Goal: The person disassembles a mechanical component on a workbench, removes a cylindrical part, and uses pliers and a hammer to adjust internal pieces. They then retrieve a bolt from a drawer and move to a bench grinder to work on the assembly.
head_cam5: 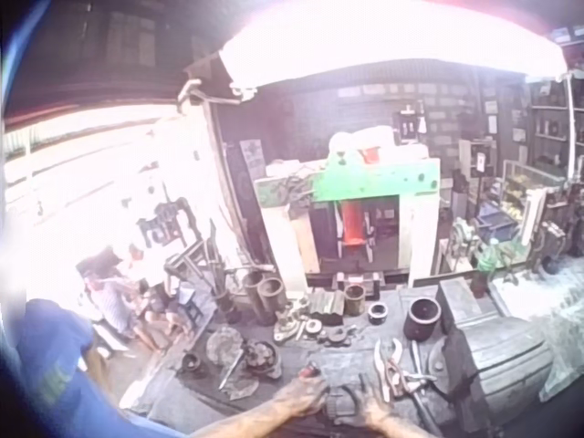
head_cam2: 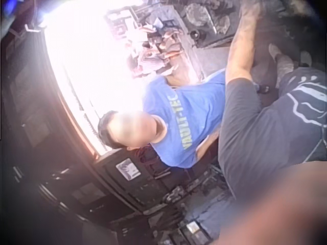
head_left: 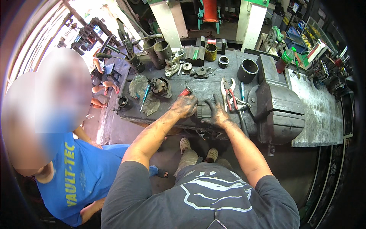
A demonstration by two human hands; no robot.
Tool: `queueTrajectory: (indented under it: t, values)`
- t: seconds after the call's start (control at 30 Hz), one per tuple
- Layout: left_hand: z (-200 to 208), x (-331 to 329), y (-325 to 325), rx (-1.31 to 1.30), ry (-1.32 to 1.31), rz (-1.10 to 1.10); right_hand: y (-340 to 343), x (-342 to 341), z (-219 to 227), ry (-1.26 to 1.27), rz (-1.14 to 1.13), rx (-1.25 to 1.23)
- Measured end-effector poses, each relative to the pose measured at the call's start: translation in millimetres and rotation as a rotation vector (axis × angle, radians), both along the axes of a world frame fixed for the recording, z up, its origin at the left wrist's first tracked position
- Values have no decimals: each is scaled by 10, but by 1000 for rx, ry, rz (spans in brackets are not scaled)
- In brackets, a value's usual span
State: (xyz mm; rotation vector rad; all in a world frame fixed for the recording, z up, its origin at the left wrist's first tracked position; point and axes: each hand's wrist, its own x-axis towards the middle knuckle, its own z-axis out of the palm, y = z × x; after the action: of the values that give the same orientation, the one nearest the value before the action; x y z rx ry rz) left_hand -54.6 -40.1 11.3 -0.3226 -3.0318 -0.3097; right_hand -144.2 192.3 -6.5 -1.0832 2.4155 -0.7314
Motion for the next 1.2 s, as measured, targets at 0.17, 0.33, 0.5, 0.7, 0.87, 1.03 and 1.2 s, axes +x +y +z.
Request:
queueTrajectory:
  t: [0.17,0.33,0.5,0.7,0.87,1.03,1.2]
  values:
    - [39,69,13,90,23,93,12,18,10,23,3,-10]
    - [24,98,10,108,71,55,6,12,-28,44,5,-21]
    - [-35,55,1,18,91,24,-14,-7,-68,34,6,-22]
    - [-42,66,49,-74,130,7,-6,-5,-90,20,2,-47]
    - [-1,109,127,44,10,166,-3,-1,-59,22,-4,-25]
    - [59,166,81,279,-48,207,2,1,-58,66,3,2]
    - [91,119,24,257,-88,186,-13,-33,-119,26,10,-37]
